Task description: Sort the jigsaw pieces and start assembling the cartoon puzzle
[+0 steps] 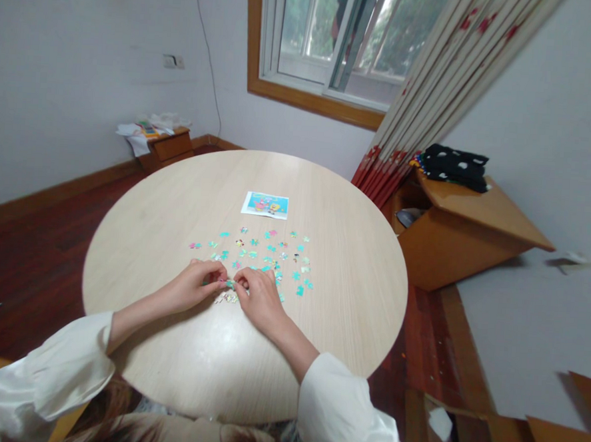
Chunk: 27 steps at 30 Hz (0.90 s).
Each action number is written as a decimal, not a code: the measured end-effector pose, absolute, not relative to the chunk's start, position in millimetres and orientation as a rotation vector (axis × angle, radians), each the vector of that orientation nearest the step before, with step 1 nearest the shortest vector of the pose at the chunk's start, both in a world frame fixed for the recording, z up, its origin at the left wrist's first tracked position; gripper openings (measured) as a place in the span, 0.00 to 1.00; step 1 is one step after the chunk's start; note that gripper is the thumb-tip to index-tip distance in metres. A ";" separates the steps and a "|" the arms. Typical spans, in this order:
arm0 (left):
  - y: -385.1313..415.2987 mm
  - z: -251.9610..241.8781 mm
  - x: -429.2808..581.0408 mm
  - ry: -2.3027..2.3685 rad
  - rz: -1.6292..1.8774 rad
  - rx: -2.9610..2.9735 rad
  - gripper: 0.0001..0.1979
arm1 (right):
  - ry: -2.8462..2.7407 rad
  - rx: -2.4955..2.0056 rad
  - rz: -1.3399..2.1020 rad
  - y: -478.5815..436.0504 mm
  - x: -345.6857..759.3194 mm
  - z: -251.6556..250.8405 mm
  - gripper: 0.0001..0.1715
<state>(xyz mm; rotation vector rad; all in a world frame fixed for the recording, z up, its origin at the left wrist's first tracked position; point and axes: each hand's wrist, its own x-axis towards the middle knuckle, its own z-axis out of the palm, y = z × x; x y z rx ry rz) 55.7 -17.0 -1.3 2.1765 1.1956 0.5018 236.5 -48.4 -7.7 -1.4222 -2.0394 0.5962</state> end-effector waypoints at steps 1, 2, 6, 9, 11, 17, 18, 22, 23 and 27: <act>-17.7 -0.4 55.7 1.198 0.519 2.165 0.08 | -2.025 -1.411 0.602 -48.7 236.5 -6.3 0.03; -18.2 0.3 55.7 1.203 0.530 2.159 0.08 | -2.011 -1.399 0.615 -49.1 236.4 -4.9 0.03; -17.6 2.5 54.3 1.237 0.548 2.146 0.07 | -1.964 -1.337 0.714 -50.5 238.8 0.2 0.04; -13.9 5.5 49.0 1.230 0.580 2.118 0.07 | -1.929 -1.328 0.738 -47.1 247.9 1.3 0.05; -9.8 8.3 42.8 1.229 0.618 2.091 0.09 | -1.888 -1.354 0.737 -40.5 257.8 0.5 0.07; 4.9 13.1 19.8 1.311 0.661 2.006 0.12 | -1.825 -1.496 0.787 -9.2 277.7 -3.1 0.10; 7.0 12.9 16.1 1.332 0.659 1.995 0.13 | -1.834 -1.509 0.789 -4.5 277.3 -3.6 0.10; 13.2 10.9 0.6 1.425 0.672 1.965 0.15 | -1.859 -1.539 0.759 11.7 272.3 -5.5 0.10; 14.3 10.3 -3.8 1.437 0.664 1.966 0.15 | -1.851 -1.551 0.742 16.0 271.9 -5.8 0.11; 18.2 4.8 -22.8 1.457 0.532 1.968 0.15 | -1.796 -1.620 0.695 36.9 278.0 -6.5 0.10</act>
